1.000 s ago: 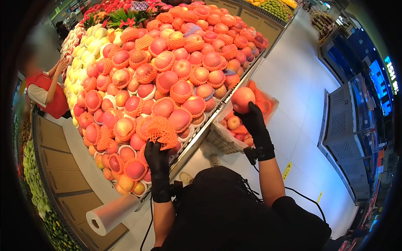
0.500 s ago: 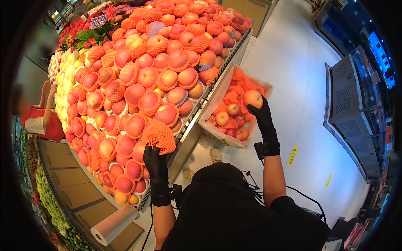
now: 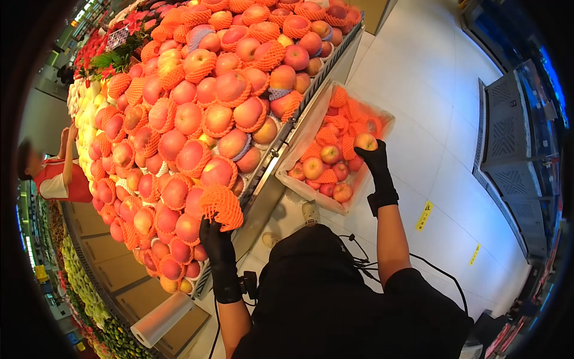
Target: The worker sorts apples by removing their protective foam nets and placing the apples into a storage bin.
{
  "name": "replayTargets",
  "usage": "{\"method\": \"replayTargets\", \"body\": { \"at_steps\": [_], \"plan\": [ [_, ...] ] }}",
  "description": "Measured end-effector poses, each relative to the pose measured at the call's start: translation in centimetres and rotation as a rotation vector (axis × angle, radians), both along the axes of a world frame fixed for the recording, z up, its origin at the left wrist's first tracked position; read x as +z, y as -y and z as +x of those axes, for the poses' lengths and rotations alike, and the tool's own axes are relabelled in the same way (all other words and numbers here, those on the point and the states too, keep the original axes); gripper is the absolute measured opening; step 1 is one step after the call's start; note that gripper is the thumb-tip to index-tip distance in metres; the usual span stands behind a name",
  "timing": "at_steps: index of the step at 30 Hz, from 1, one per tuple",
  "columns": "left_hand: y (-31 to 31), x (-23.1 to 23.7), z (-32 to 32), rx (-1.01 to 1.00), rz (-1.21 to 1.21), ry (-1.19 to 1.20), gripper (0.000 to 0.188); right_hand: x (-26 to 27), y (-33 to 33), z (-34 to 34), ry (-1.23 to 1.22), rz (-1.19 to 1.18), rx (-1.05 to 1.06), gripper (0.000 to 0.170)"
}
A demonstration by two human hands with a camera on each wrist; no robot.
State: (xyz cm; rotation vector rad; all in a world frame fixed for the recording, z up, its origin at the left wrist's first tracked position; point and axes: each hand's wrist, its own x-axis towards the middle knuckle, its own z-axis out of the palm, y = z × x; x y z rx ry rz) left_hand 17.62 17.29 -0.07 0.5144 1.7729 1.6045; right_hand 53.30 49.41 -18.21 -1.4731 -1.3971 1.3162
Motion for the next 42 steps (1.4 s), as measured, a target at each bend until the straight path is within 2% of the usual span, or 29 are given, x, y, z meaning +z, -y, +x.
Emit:
{"method": "replayTargets", "body": {
  "at_steps": [3,6,10,13,16,18,19,21,24,26,27,29,33,36,39,40,42],
  "plan": [
    [-0.2,0.2,0.6,0.044,0.018,0.028,0.038,-4.1,-0.8,-0.8,0.182,0.32,-0.283,0.058],
    [-0.3,0.2,0.8,0.082,0.026,0.02,0.038,-5.9,-2.9,-0.5,0.317,0.156,-0.054,0.067],
    [-1.1,1.2,1.5,0.248,0.087,0.234,0.038,-8.3,-4.8,-1.7,0.438,0.058,0.037,0.08],
    [-1.0,1.5,1.8,0.289,0.082,0.259,0.039,-10.3,-6.3,-2.5,0.496,0.018,0.071,0.082],
    [1.0,-0.3,1.4,0.229,-0.016,0.086,0.039,-11.8,-8.0,-2.9,0.558,0.021,0.088,0.083],
    [1.7,-0.8,1.7,0.123,-0.156,-0.197,0.038,-12.7,-9.1,-3.3,0.548,0.049,0.083,0.084],
    [2.0,-1.0,1.9,0.067,-0.227,-0.337,0.038,-13.2,-9.4,-3.5,0.544,0.108,0.064,0.08],
    [2.1,-0.9,2.2,0.062,-0.251,-0.357,0.038,-14.3,-9.9,-3.9,0.534,0.229,0.026,0.071],
    [2.2,-1.4,2.2,0.134,-0.153,-0.144,0.039,-16.0,-9.9,-4.6,0.489,0.175,0.016,0.068],
    [2.2,-1.4,2.4,0.153,-0.119,-0.072,0.039,-17.0,-10.1,-4.0,0.488,0.101,0.097,0.067],
    [2.1,-1.3,2.6,0.137,-0.136,-0.113,0.039,-17.3,-10.2,-3.7,0.487,0.064,0.136,0.066],
    [1.7,-1.3,2.6,0.132,-0.133,-0.109,0.038,-17.8,-10.2,-2.9,0.477,0.133,0.074,0.065],
    [0.5,-1.3,2.6,0.193,-0.006,0.118,0.038,-16.9,-10.3,-0.7,0.589,0.246,-0.001,0.063],
    [-1.0,-0.8,3.3,0.255,0.06,0.254,0.039,-16.5,-11.4,1.2,0.609,0.318,0.187,0.042],
    [-2.5,0.2,4.3,0.258,0.042,0.28,0.04,-9.1,-10.4,0.2,0.223,-0.077,0.298,0.031],
    [-2.9,0.3,4.6,0.248,0.029,0.274,0.041,-6.6,-9.3,-0.5,0.077,-0.074,0.266,0.021],
    [-3.7,0.1,5.1,0.164,0.031,0.208,0.042,-1.3,-7.0,-1.9,-0.052,-0.085,0.361,0.02]
  ]
}}
